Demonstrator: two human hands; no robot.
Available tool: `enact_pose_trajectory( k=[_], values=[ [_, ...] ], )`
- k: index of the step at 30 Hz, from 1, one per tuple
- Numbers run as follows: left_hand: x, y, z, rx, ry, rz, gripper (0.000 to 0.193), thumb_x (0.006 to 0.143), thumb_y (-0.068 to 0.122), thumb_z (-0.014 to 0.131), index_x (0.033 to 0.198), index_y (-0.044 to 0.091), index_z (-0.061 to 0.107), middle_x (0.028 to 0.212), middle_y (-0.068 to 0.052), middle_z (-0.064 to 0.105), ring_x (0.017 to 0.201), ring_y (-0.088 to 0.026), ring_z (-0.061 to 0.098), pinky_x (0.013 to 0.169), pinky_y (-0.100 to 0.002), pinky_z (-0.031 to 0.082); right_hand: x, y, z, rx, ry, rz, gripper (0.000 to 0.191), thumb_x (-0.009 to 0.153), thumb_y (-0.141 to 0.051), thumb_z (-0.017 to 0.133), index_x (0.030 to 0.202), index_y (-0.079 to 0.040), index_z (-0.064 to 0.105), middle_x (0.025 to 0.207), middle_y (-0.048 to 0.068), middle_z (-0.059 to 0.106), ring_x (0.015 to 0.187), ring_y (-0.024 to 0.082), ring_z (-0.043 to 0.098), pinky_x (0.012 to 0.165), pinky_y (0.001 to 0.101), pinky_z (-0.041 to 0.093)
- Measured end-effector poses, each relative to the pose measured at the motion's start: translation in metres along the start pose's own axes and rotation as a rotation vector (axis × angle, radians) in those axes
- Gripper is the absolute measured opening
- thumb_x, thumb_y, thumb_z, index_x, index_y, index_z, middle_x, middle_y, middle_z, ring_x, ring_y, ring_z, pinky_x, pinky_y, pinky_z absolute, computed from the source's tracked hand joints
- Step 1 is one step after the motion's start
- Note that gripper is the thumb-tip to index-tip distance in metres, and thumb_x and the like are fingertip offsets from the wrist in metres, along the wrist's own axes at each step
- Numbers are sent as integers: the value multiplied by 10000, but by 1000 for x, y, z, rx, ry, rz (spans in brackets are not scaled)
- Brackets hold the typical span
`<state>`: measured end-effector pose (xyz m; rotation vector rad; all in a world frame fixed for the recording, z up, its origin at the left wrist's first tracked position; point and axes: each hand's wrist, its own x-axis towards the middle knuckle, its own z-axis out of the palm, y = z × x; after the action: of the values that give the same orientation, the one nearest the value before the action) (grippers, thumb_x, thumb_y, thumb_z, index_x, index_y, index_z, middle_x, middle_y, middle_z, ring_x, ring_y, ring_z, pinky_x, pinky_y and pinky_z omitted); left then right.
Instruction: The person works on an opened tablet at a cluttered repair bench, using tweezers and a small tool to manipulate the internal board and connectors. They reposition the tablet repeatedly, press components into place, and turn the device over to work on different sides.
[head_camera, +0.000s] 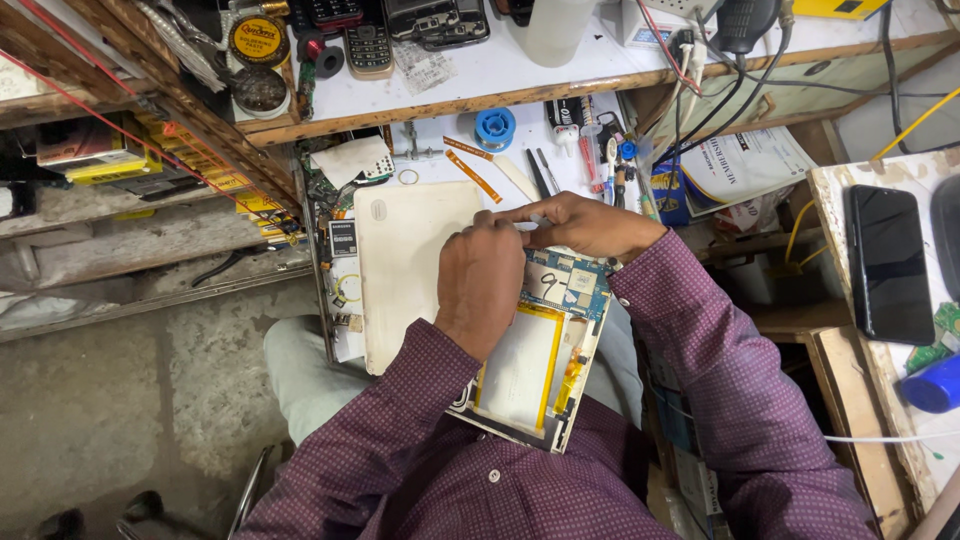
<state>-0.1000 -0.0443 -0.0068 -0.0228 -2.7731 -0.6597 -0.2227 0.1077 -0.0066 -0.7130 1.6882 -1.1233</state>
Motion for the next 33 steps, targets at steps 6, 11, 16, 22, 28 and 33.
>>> enact_pose_trajectory(
  k=[6,11,16,22,28,33],
  values=[
    [8,-6,3,-69,-16,-79,132,816,91,711,862,-32,696,885,-194,673,724,-344,701,652,-434,560,3,3,-1,-24,5,-22,486,986,-94,599,1465,-26,560,1091,85,754,889,71,654,814,234,553],
    [9,-17,6,-289,60,-179,169,799,123,765,774,-22,681,813,-151,679,670,-299,674,629,-419,533,1,4,-2,79,0,27,511,974,-94,579,1478,-33,525,1097,64,762,856,74,679,762,240,574],
    [0,-22,12,-616,167,-288,147,771,96,777,767,-9,674,713,-87,671,574,-169,637,545,-319,515,-2,2,-3,60,4,25,516,991,-117,598,1500,-63,534,1085,56,765,850,61,674,765,229,569],
    [-6,-22,16,-690,203,-330,88,785,60,747,796,-7,691,714,-50,676,580,-105,627,546,-270,520,1,0,-4,66,-23,29,545,992,-145,605,1527,-106,510,1031,47,763,820,60,664,744,235,568],
    [-2,-33,-1,-721,44,-261,55,861,38,706,862,-13,687,746,-69,696,626,-129,652,589,-263,533,5,2,-7,73,-39,24,544,987,-149,604,1521,-102,510,1050,52,769,826,62,675,748,235,571],
    [5,-50,-25,-516,-50,51,239,965,-4,622,1165,68,731,1048,-84,670,836,-181,709,716,-302,571,3,5,-11,25,4,47,518,987,-170,611,1490,-69,533,1073,52,779,855,72,699,777,236,584]
  ],
)
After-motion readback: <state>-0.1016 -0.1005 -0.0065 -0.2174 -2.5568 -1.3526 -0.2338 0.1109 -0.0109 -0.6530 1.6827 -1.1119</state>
